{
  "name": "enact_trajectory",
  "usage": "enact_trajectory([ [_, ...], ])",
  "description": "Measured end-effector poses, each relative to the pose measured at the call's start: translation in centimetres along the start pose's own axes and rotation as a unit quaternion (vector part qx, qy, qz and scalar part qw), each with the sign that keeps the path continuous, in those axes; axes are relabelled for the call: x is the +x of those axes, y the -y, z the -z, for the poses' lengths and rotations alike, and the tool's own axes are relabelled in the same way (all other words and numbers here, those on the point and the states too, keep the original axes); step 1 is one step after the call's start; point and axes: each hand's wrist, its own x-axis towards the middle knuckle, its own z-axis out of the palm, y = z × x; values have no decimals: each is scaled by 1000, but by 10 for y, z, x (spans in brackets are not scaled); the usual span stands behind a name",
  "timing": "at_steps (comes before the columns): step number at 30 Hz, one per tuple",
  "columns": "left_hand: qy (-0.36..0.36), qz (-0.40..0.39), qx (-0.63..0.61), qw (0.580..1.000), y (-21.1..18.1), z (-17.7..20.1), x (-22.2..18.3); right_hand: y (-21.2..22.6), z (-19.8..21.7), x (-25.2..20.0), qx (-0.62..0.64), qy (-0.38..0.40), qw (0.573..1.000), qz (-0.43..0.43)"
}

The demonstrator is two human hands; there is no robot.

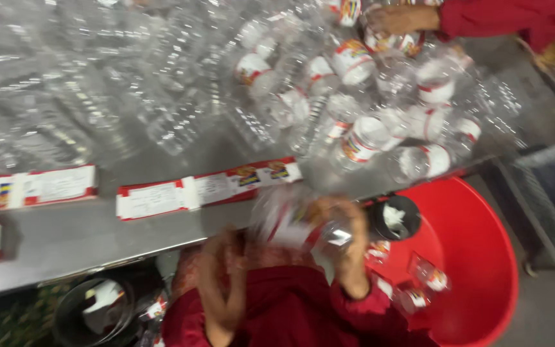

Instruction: The person applies adhesive labels to empty plastic bottles by hand, peeling the backing from a label, aligning it with the bottle, and smoothing it down.

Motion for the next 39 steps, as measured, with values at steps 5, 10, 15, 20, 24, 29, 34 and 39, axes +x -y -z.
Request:
enact_trajectory([
  [5,60,-97,215,970,17,-8,52,-34,130,20,-246,-421,864,127],
  [10,119,-96,431,889,89,-27,85,-90,230,4,33,-669,741,-53],
  [15,136,-145,474,857,151,-29,96,-144,234,-55,112,-712,654,-229],
  [20,190,-212,473,834,177,-13,102,-173,246,-77,122,-681,658,-296],
  [24,176,-165,483,842,172,-10,99,-168,254,-48,111,-627,749,-181],
  [29,87,-135,461,873,182,-20,94,-117,187,0,6,-447,894,-1],
  [34,108,-138,477,861,185,-29,97,-70,51,-3,-74,-219,973,-5],
  [39,155,-199,490,834,174,-37,90,-49,-43,18,-310,125,925,179],
])
